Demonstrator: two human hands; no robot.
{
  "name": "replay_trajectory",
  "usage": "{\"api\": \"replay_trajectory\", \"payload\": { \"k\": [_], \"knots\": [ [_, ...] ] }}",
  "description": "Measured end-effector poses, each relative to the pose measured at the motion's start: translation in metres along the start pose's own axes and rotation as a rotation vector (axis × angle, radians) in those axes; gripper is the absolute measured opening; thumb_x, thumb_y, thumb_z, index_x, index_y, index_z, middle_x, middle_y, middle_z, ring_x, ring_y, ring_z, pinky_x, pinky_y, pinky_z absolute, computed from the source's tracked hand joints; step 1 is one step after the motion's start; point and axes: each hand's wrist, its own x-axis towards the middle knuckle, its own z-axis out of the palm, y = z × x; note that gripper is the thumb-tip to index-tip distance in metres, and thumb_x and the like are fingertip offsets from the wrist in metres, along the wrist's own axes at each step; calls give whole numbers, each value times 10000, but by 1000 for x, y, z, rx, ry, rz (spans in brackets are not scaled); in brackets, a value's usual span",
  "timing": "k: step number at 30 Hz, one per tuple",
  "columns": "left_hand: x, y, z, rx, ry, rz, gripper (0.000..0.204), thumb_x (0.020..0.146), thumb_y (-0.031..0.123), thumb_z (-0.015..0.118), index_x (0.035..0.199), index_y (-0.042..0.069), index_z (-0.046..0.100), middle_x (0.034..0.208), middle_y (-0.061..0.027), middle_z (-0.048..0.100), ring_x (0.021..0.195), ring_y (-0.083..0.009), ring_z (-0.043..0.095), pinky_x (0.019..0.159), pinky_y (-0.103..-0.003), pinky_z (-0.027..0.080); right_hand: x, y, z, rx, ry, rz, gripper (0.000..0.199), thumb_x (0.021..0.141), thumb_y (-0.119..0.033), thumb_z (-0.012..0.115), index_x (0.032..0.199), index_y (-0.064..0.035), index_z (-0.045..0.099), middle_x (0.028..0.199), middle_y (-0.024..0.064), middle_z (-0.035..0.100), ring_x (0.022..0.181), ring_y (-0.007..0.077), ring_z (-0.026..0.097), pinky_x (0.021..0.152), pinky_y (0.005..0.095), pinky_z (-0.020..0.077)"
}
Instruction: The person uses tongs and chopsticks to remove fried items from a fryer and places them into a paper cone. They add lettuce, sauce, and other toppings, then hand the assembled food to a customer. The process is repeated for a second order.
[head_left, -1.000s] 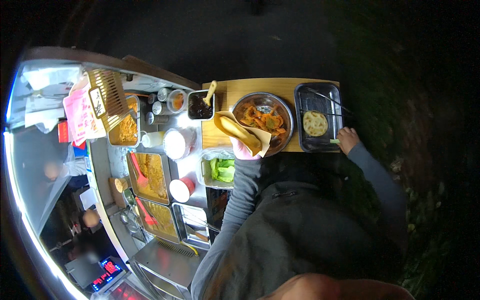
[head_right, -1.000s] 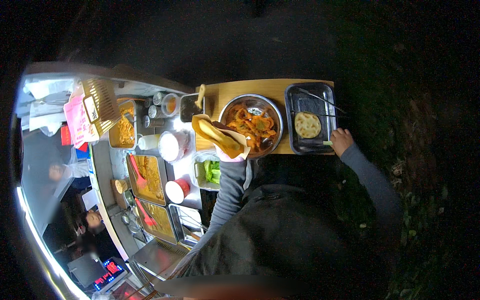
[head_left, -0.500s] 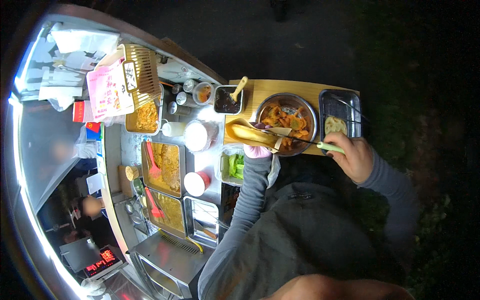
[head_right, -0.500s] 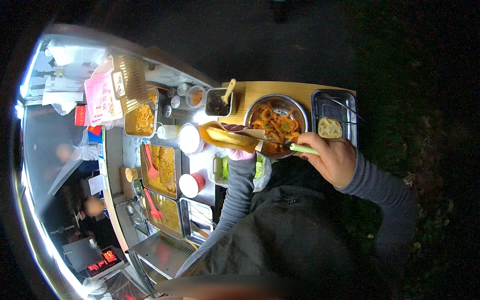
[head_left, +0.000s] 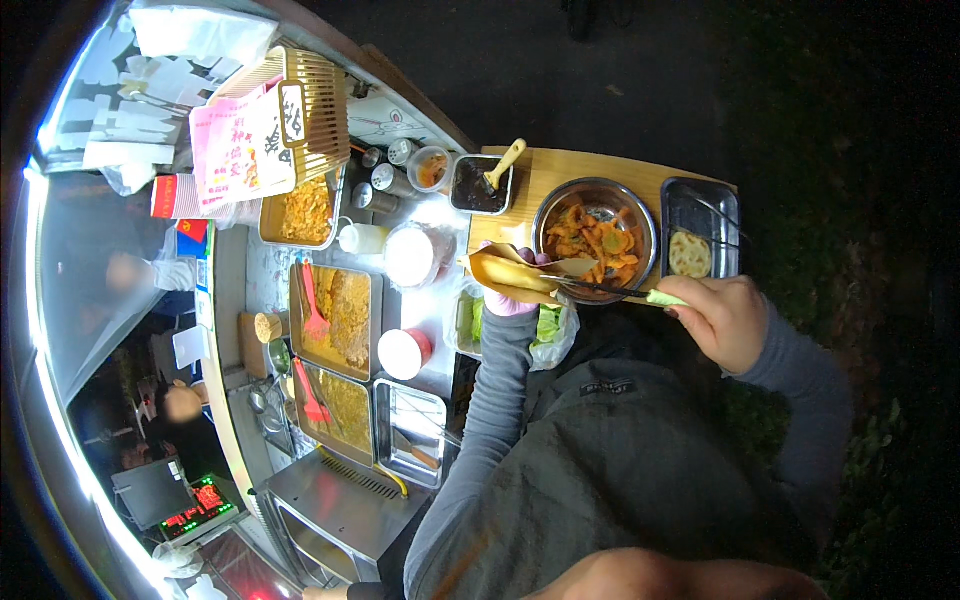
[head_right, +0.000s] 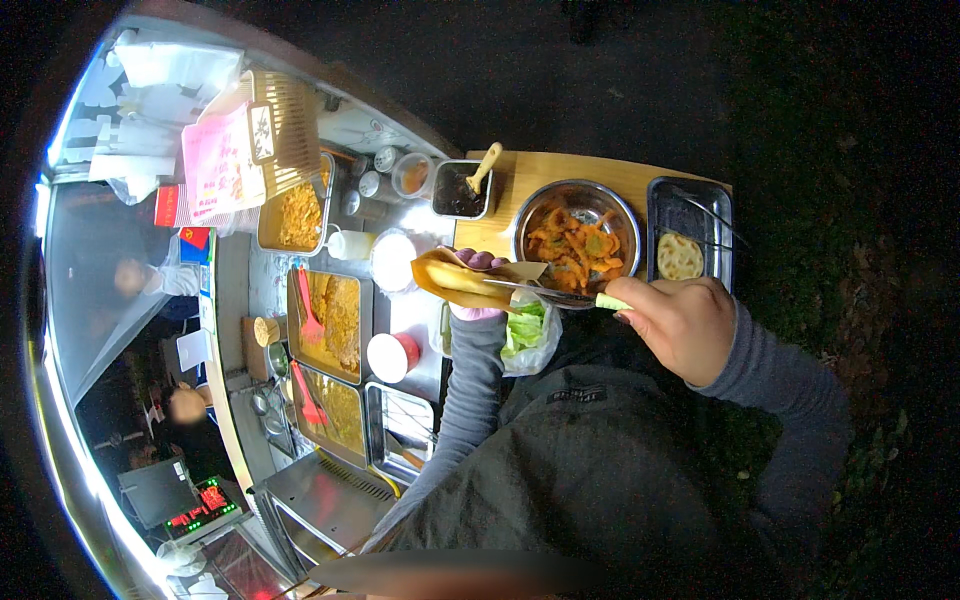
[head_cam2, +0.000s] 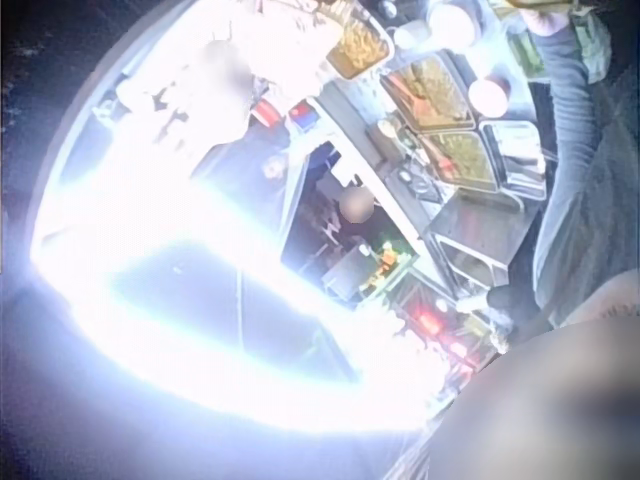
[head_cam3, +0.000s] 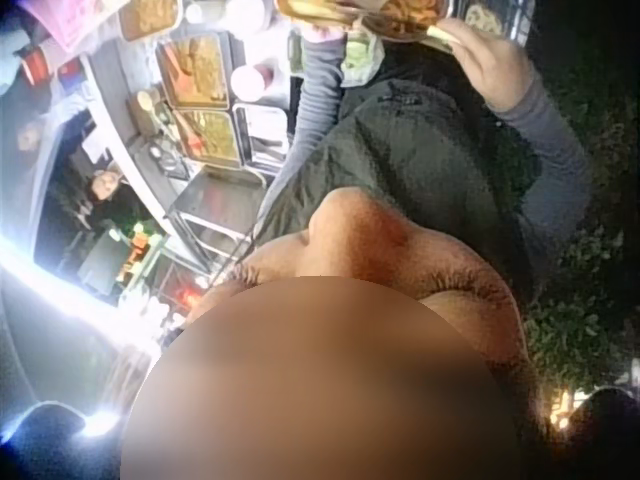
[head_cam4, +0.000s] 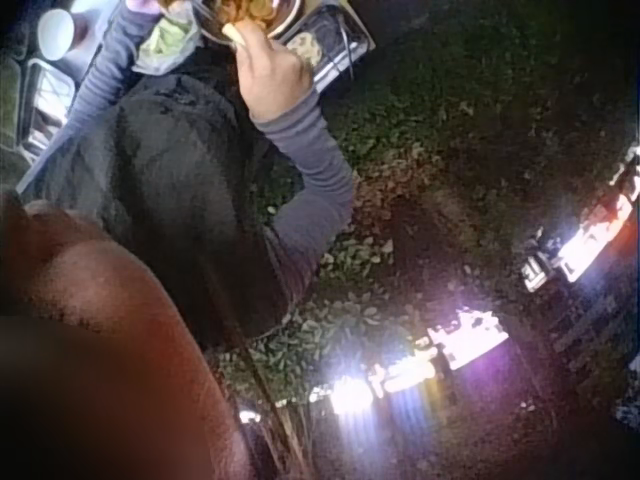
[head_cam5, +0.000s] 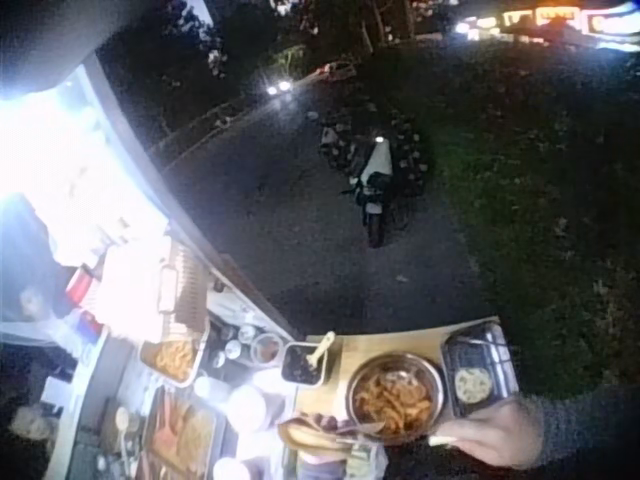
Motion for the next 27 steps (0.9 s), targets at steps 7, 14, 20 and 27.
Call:
{"api": "replay_trajectory", "payload": {
  "k": [7,14,20,27],
  "knots": [
    [-8,18,6,122,319,-5,398,870,353,607,1219,196,500,1005,-145,631,964,-382,605,852,-559,485,5,-4,-3,0,-53,8,202,856,-104,561,1049,-48,559,723,164,622,656,319,630,582,396,489],
    [-22,31,-1,759,356,7,461,785,245,719,1171,118,501,939,-232,587,827,-375,626,691,-477,563,30,-5,22,-29,-126,24,151,875,-149,555,1004,-70,552,622,150,588,587,327,614,543,417,474],
    [-16,38,5,167,340,88,522,830,313,672,1263,94,482,1228,-150,553,1086,-320,568,926,-508,471,28,-1,41,-61,10,7,171,863,-152,577,1016,-78,557,644,157,599,603,320,626,549,408,489],
    [-11,-2,4,97,297,244,535,857,352,623,1292,90,452,1252,-118,545,1140,-287,537,995,-539,407,58,0,83,-41,131,-29,191,850,-141,588,1019,-54,580,704,163,625,637,310,643,571,400,503]
  ]
}}
